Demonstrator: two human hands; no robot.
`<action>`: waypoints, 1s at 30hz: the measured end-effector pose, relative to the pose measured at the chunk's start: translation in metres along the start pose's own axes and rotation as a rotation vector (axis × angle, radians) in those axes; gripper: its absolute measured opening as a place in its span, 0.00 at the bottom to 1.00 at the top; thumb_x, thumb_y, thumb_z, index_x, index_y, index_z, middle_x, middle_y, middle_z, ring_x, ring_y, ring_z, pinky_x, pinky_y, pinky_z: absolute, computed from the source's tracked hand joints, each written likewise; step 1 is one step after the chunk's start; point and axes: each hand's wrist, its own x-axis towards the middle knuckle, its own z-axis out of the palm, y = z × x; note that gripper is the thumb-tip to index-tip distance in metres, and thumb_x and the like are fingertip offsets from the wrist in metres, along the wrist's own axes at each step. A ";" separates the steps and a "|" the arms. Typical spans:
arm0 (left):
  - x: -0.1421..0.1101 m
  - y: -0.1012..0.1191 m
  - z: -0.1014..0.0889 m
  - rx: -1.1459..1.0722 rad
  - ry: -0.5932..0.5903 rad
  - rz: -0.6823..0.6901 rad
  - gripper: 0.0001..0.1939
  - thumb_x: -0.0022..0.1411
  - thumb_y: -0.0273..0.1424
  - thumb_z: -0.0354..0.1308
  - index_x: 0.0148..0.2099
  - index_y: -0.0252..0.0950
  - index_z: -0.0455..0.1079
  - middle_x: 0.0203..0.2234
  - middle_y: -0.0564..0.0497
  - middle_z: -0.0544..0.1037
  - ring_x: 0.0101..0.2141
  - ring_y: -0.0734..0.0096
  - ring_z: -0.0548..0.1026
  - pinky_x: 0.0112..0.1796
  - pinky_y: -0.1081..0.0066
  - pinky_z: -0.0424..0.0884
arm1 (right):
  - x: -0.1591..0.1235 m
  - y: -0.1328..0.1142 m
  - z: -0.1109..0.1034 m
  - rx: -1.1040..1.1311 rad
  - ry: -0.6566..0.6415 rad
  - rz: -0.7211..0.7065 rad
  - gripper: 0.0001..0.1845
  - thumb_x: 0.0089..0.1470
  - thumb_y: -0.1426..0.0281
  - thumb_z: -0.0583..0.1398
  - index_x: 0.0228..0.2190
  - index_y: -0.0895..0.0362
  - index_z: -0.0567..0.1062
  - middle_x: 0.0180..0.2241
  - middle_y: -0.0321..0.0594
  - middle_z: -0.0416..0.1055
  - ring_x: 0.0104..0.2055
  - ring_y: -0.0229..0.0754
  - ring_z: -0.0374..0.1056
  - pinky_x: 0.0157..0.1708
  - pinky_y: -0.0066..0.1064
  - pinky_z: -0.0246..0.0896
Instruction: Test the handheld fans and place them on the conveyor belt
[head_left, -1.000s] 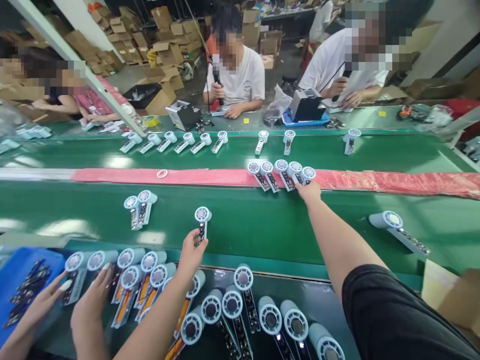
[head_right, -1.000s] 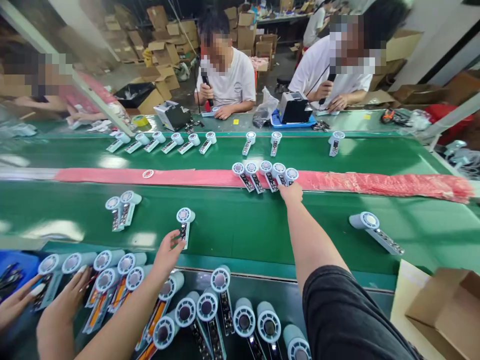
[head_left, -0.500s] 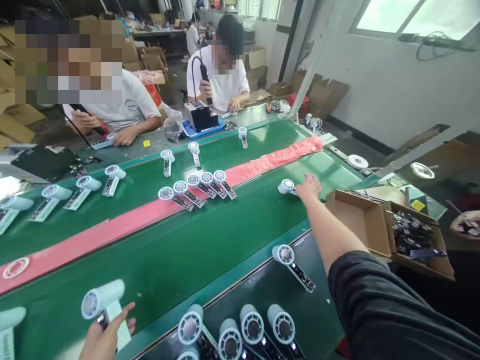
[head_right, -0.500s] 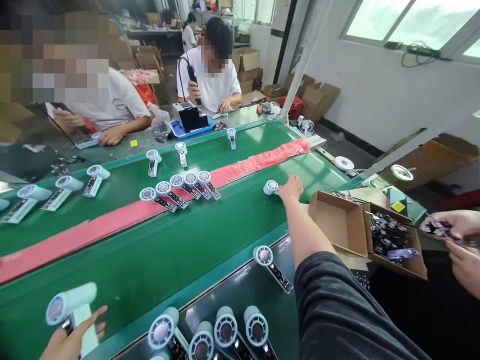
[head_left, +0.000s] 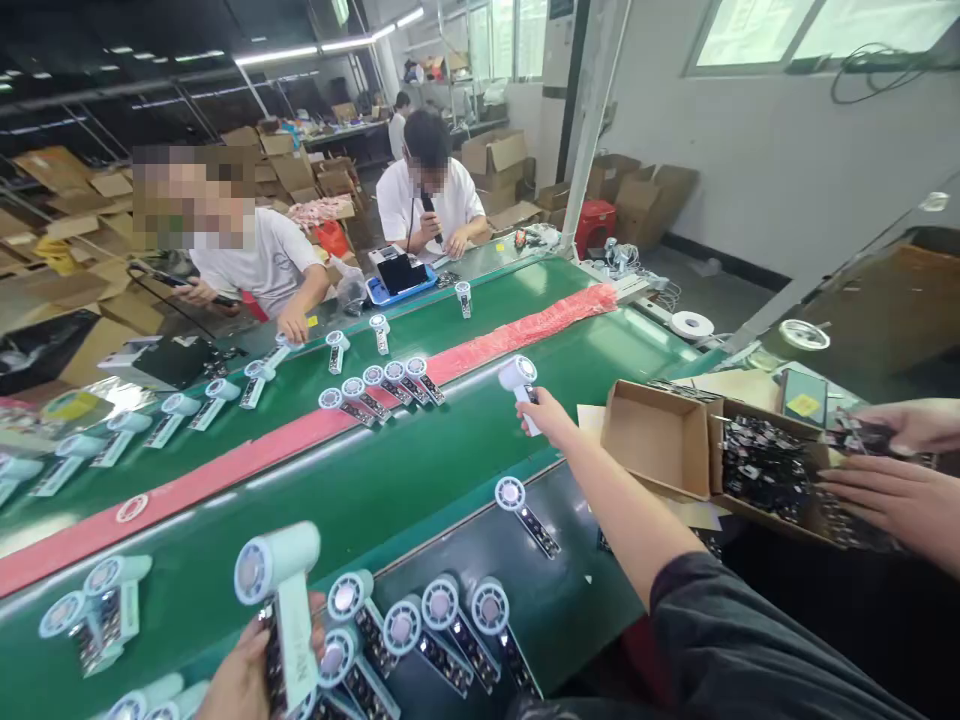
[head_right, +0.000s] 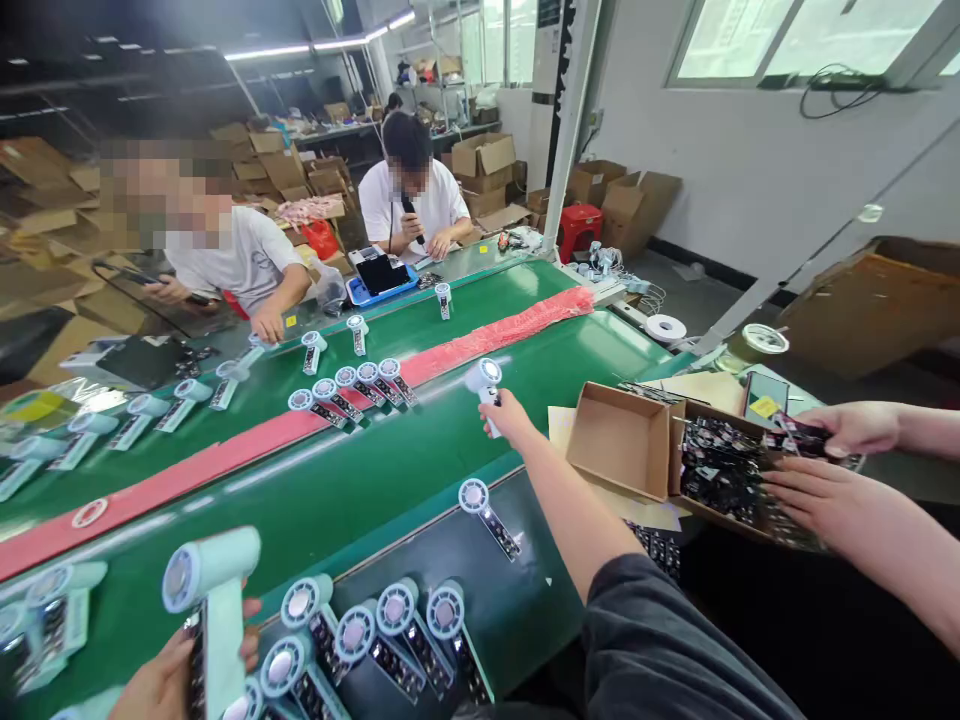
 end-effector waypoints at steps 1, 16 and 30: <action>-0.012 -0.001 0.010 -0.005 -0.007 0.015 0.18 0.38 0.37 0.63 0.35 0.39 0.74 0.27 0.50 0.83 0.26 0.59 0.78 0.25 0.66 0.75 | -0.022 0.001 0.008 0.074 -0.060 -0.027 0.09 0.66 0.67 0.56 0.46 0.57 0.68 0.30 0.33 0.71 0.23 0.34 0.66 0.23 0.25 0.66; -0.147 -0.066 0.080 -0.354 -0.373 0.352 0.31 0.42 0.44 0.76 0.46 0.40 0.71 0.46 0.46 0.82 0.42 0.57 0.81 0.45 0.57 0.78 | -0.228 0.022 0.026 0.507 -0.785 -0.156 0.26 0.44 0.57 0.72 0.43 0.49 0.71 0.39 0.37 0.77 0.35 0.45 0.76 0.37 0.39 0.75; -0.171 -0.089 0.049 -0.425 -0.418 0.446 0.31 0.45 0.36 0.75 0.51 0.39 0.71 0.48 0.44 0.81 0.53 0.52 0.77 0.56 0.53 0.71 | -0.265 0.023 0.026 0.448 -0.819 -0.271 0.32 0.43 0.62 0.74 0.50 0.48 0.74 0.52 0.41 0.76 0.55 0.51 0.72 0.61 0.50 0.63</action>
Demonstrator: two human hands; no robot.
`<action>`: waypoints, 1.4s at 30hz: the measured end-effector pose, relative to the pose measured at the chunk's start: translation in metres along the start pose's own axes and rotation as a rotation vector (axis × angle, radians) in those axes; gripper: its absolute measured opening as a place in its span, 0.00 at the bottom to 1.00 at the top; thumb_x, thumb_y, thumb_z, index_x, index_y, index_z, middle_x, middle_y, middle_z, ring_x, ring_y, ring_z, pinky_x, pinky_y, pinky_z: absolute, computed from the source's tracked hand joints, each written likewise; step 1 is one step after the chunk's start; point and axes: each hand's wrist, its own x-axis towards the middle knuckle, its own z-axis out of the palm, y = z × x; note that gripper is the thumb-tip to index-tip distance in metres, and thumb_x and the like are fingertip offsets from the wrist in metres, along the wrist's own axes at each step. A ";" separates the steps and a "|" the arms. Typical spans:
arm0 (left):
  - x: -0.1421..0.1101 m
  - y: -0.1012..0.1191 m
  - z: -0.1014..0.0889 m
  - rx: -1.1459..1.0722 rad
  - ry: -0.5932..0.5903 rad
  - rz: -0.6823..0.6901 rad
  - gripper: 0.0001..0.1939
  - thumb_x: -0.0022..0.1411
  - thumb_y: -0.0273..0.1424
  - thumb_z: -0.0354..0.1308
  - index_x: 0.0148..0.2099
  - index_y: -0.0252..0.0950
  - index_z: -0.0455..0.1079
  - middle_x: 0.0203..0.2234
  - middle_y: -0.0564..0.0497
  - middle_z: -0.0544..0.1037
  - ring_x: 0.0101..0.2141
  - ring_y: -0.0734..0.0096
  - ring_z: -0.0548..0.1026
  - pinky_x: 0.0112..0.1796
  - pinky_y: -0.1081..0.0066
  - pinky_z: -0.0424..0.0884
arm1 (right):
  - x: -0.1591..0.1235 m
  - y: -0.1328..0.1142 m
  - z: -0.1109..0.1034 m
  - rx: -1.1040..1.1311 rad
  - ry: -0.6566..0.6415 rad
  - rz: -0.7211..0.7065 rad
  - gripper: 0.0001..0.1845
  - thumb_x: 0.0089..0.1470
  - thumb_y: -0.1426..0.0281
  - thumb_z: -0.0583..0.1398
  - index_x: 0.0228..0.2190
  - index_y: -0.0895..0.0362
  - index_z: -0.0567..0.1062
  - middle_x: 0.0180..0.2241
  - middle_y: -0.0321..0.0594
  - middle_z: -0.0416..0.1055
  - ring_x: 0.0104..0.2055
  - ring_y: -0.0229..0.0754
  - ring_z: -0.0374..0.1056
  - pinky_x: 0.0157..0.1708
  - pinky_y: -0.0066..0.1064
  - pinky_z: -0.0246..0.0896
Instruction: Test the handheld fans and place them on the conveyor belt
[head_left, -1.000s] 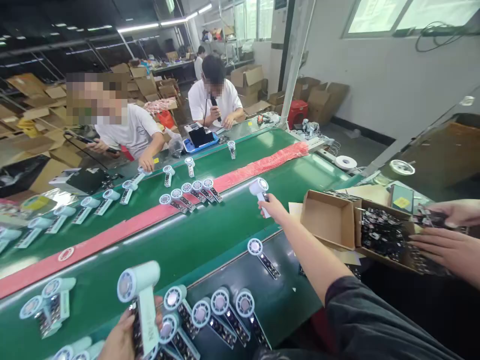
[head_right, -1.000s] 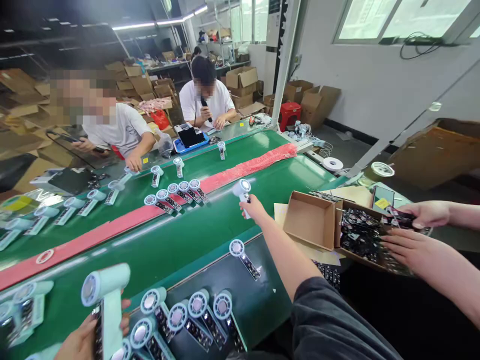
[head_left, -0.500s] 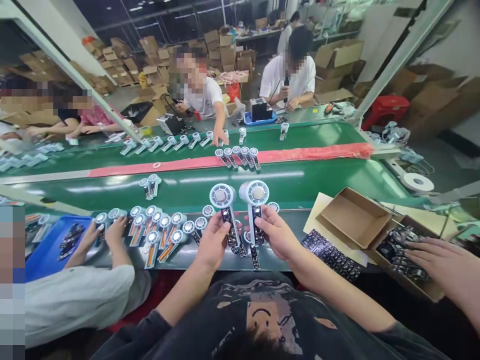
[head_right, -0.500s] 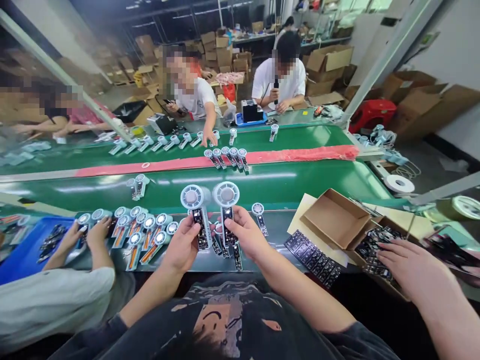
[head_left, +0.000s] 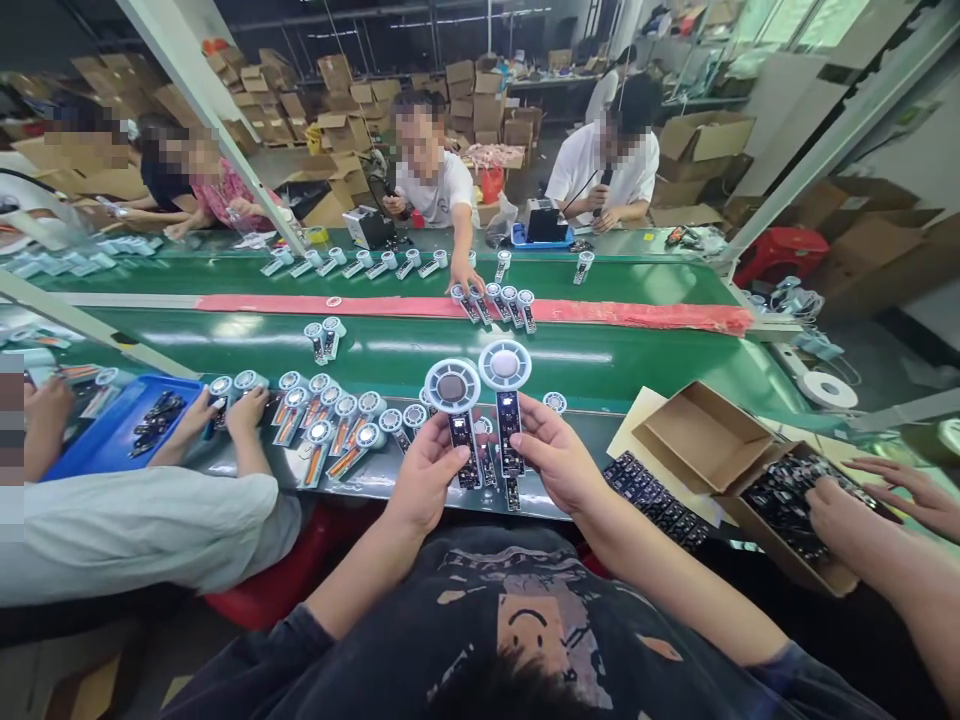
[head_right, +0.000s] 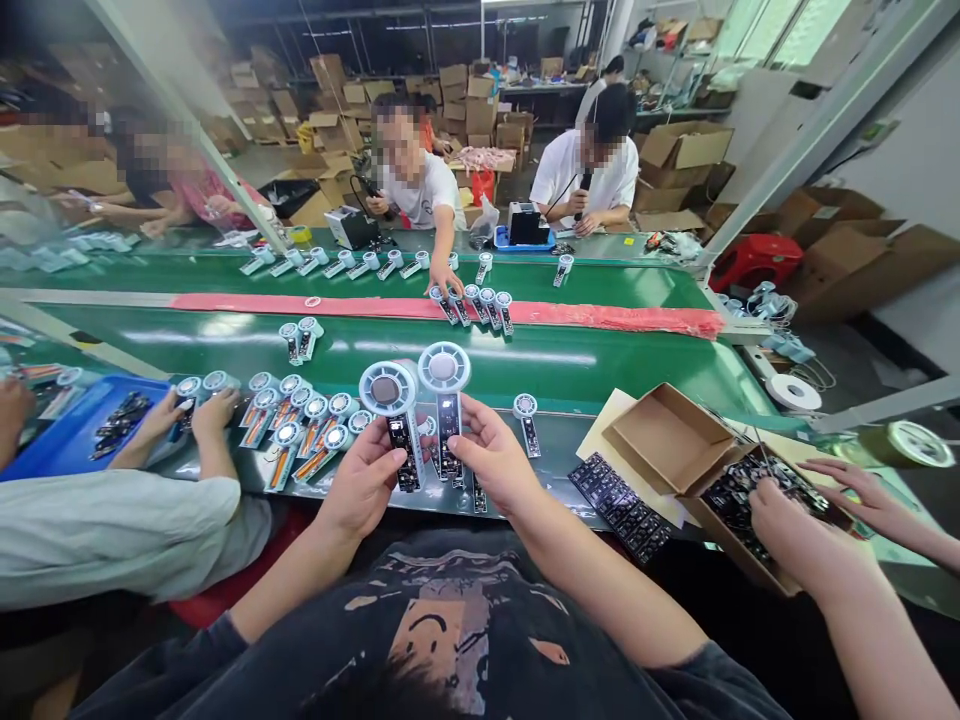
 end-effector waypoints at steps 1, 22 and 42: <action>0.000 0.001 -0.002 0.000 -0.019 -0.005 0.30 0.45 0.36 0.75 0.51 0.39 0.72 0.48 0.44 0.81 0.52 0.51 0.78 0.56 0.53 0.71 | 0.000 0.002 0.002 -0.001 0.015 -0.004 0.32 0.43 0.61 0.74 0.50 0.48 0.73 0.52 0.41 0.76 0.54 0.51 0.72 0.60 0.50 0.64; 0.016 0.042 -0.088 -0.006 -0.123 -0.035 0.33 0.45 0.35 0.76 0.53 0.39 0.69 0.50 0.42 0.79 0.51 0.54 0.78 0.53 0.56 0.75 | 0.015 0.032 0.086 -0.065 0.086 -0.023 0.26 0.46 0.64 0.72 0.48 0.48 0.75 0.48 0.41 0.77 0.56 0.51 0.72 0.56 0.49 0.69; 0.032 0.055 -0.118 -0.019 -0.286 -0.071 0.31 0.46 0.35 0.76 0.51 0.39 0.71 0.51 0.43 0.79 0.50 0.57 0.78 0.57 0.56 0.72 | 0.012 0.056 0.117 -0.050 0.251 -0.076 0.31 0.45 0.66 0.73 0.51 0.50 0.73 0.49 0.41 0.77 0.49 0.48 0.76 0.54 0.47 0.71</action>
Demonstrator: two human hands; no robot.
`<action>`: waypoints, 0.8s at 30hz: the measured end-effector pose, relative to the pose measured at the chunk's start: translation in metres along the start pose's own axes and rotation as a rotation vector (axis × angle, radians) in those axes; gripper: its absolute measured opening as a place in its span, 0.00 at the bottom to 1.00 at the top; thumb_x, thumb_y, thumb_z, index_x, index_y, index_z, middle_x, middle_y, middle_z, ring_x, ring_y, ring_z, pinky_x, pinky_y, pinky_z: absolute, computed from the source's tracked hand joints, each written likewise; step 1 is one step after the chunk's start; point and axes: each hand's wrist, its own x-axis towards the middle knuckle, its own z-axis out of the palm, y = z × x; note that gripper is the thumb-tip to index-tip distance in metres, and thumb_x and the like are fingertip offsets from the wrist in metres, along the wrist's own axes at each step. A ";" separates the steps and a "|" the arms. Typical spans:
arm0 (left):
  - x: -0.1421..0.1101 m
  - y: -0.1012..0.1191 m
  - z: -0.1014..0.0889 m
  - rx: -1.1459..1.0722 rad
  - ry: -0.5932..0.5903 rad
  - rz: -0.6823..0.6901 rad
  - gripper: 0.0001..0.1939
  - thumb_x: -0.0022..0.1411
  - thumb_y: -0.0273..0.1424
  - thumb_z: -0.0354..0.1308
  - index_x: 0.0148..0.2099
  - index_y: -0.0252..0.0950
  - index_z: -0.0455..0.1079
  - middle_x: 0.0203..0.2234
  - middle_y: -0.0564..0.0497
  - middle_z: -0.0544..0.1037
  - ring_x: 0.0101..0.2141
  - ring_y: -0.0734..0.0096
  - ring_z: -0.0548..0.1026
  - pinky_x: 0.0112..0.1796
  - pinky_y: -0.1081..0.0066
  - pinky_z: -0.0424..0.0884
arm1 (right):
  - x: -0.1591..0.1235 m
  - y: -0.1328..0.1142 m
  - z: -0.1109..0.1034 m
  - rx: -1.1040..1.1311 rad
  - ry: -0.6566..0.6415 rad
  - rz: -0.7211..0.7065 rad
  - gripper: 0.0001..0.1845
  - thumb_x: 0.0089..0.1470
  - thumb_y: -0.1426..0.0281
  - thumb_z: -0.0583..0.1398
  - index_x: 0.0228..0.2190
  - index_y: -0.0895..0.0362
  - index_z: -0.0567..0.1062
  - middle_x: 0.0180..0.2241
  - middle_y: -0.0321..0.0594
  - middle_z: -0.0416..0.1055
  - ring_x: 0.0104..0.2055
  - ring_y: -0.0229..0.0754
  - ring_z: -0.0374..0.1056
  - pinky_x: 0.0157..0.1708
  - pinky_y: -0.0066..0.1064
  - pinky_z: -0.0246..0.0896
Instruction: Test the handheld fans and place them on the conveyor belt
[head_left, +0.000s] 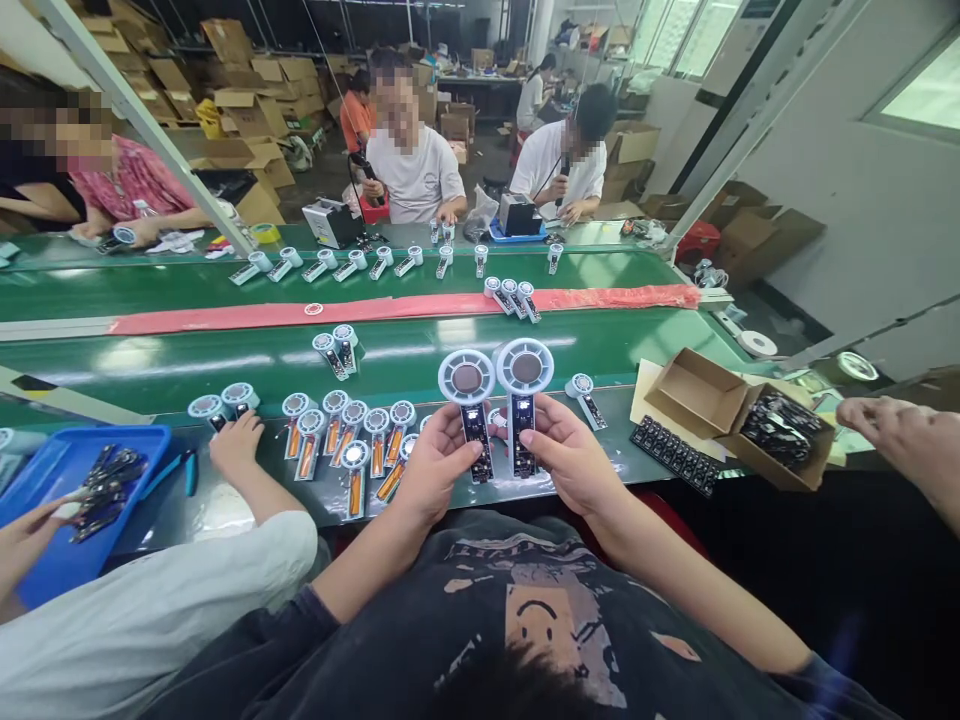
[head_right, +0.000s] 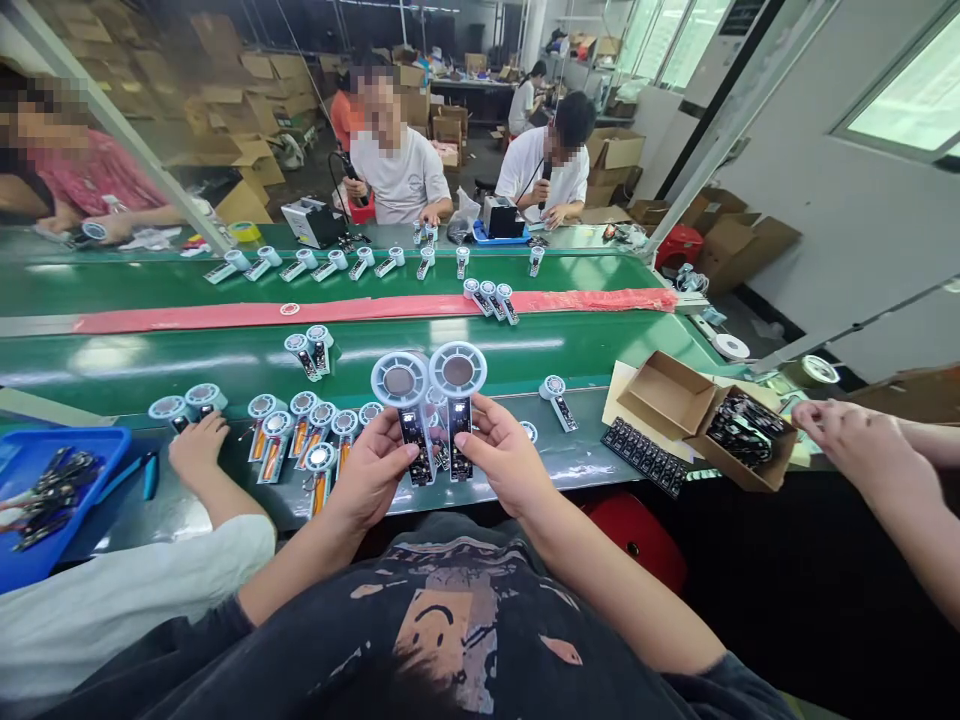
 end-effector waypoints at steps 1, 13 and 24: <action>0.000 0.001 0.000 -0.001 0.005 -0.008 0.31 0.45 0.35 0.76 0.51 0.38 0.71 0.51 0.43 0.80 0.50 0.57 0.78 0.57 0.55 0.71 | 0.000 -0.001 0.001 0.002 -0.006 0.000 0.30 0.45 0.66 0.73 0.50 0.50 0.73 0.49 0.42 0.77 0.48 0.49 0.76 0.53 0.47 0.72; -0.007 0.008 -0.010 0.014 0.060 0.006 0.32 0.45 0.36 0.76 0.51 0.38 0.70 0.51 0.42 0.79 0.50 0.55 0.78 0.57 0.54 0.71 | 0.007 0.000 0.016 0.043 -0.103 0.020 0.27 0.46 0.64 0.73 0.48 0.49 0.76 0.48 0.41 0.78 0.51 0.51 0.75 0.52 0.47 0.72; -0.005 0.003 -0.014 0.033 0.078 0.015 0.31 0.45 0.37 0.76 0.50 0.38 0.71 0.48 0.43 0.81 0.50 0.54 0.79 0.55 0.54 0.73 | 0.009 0.011 0.013 -0.020 -0.043 -0.043 0.27 0.45 0.66 0.72 0.48 0.48 0.76 0.48 0.40 0.78 0.52 0.48 0.74 0.57 0.49 0.68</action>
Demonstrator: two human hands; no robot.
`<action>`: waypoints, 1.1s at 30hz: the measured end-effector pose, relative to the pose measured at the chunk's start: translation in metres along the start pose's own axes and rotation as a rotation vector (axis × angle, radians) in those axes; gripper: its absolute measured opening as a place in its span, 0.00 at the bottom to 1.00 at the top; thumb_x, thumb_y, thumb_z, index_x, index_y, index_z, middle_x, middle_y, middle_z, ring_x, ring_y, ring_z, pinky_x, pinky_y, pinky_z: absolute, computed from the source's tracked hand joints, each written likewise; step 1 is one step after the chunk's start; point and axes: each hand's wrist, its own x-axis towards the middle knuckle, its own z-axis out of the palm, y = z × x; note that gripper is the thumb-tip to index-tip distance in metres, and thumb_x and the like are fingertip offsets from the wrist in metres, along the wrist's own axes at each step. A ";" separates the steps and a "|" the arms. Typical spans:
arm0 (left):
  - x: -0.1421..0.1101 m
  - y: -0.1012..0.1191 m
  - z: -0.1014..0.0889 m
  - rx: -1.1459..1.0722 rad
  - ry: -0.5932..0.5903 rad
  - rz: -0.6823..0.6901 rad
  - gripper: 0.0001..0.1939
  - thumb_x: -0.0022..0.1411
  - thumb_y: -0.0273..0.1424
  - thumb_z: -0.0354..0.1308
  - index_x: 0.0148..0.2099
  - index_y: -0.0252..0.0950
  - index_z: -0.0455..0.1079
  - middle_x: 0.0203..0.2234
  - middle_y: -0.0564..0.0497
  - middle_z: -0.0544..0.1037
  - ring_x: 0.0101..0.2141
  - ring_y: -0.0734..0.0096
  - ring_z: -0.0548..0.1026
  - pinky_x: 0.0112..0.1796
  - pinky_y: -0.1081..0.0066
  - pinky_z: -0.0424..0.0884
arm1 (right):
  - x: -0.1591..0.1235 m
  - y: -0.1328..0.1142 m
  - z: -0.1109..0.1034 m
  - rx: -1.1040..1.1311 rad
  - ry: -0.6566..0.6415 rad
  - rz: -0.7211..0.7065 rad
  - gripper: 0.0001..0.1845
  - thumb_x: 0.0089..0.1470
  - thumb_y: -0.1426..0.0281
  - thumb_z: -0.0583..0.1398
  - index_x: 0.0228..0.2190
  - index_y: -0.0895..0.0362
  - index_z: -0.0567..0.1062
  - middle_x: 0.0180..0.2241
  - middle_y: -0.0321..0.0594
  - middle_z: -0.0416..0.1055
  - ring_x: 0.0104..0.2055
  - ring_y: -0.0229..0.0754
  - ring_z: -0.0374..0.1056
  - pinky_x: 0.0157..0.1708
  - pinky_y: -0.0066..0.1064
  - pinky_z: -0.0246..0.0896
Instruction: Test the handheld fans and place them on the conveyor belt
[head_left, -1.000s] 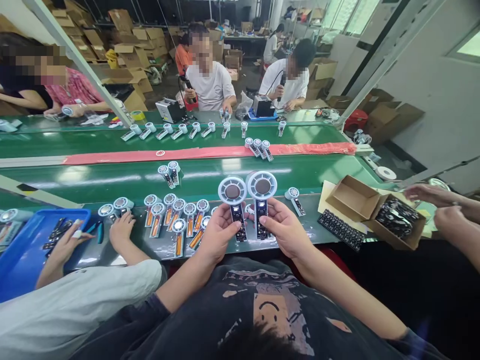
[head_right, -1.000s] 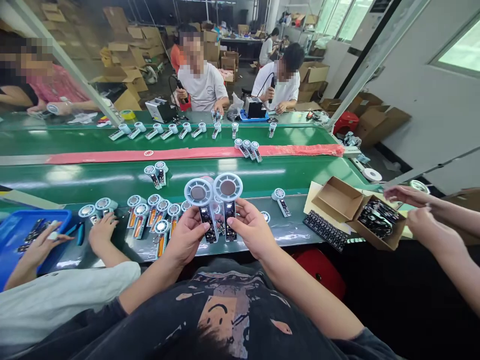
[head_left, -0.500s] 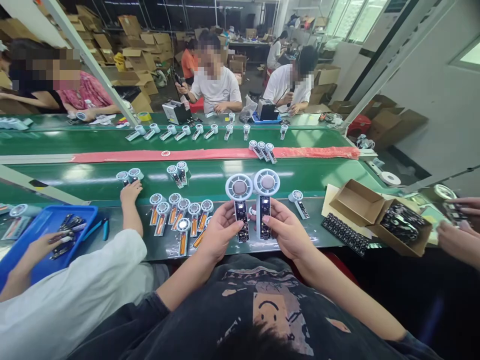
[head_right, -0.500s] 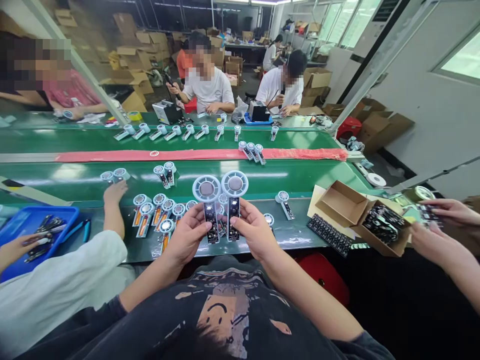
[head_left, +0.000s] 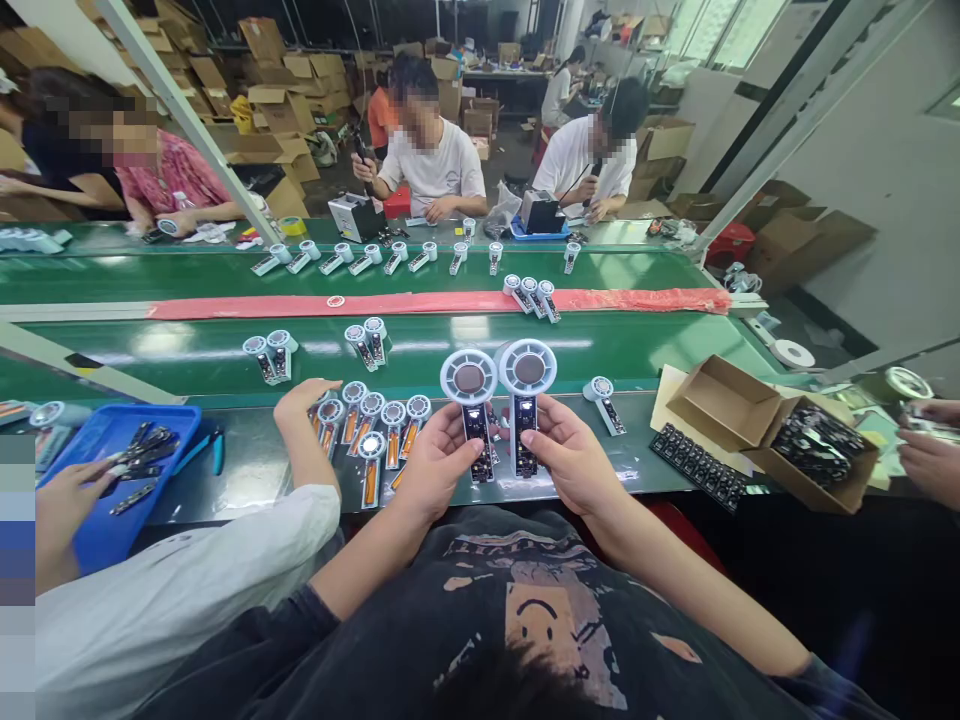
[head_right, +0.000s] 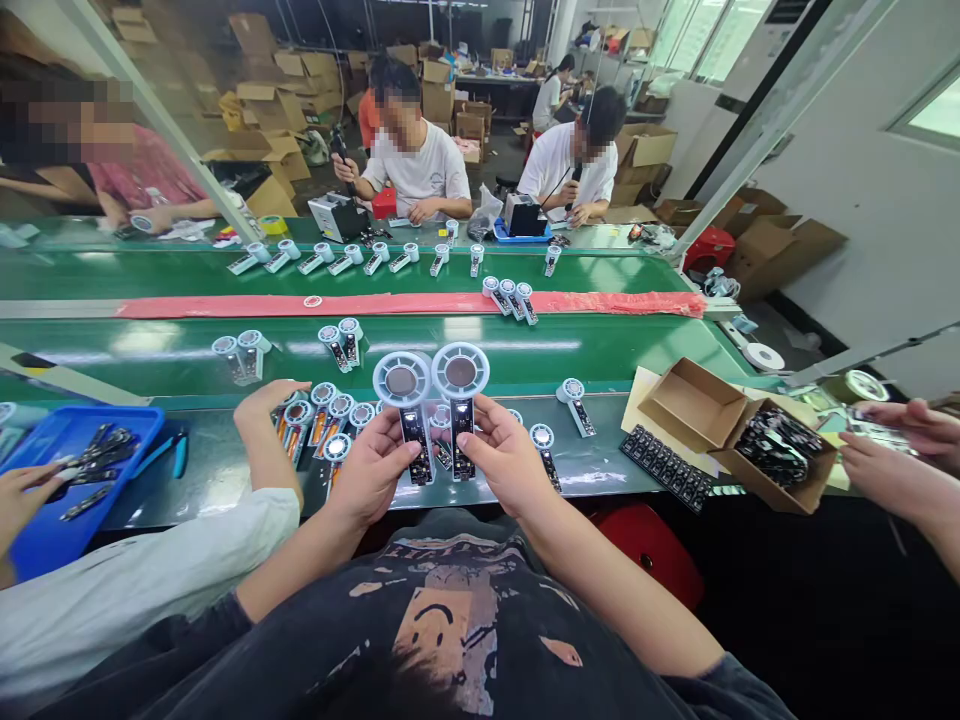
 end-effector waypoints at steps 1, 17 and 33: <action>0.001 0.000 0.001 -0.004 -0.007 -0.006 0.31 0.45 0.37 0.76 0.50 0.38 0.71 0.49 0.42 0.81 0.50 0.54 0.79 0.56 0.54 0.73 | -0.002 0.000 -0.001 -0.003 0.012 -0.001 0.27 0.46 0.67 0.72 0.49 0.48 0.76 0.49 0.40 0.78 0.53 0.48 0.73 0.58 0.48 0.67; 0.010 -0.001 0.008 -0.029 -0.151 -0.084 0.33 0.45 0.38 0.75 0.54 0.38 0.71 0.53 0.40 0.79 0.57 0.51 0.74 0.62 0.51 0.64 | -0.013 -0.010 -0.003 0.076 0.104 0.022 0.24 0.46 0.67 0.71 0.47 0.48 0.76 0.50 0.38 0.77 0.52 0.50 0.74 0.57 0.49 0.69; 0.009 -0.005 0.010 0.003 -0.107 -0.064 0.30 0.48 0.36 0.73 0.52 0.37 0.70 0.50 0.41 0.80 0.53 0.51 0.77 0.55 0.52 0.73 | -0.014 -0.004 -0.009 -0.003 0.133 0.006 0.28 0.46 0.63 0.73 0.49 0.49 0.75 0.51 0.41 0.76 0.53 0.50 0.73 0.61 0.50 0.64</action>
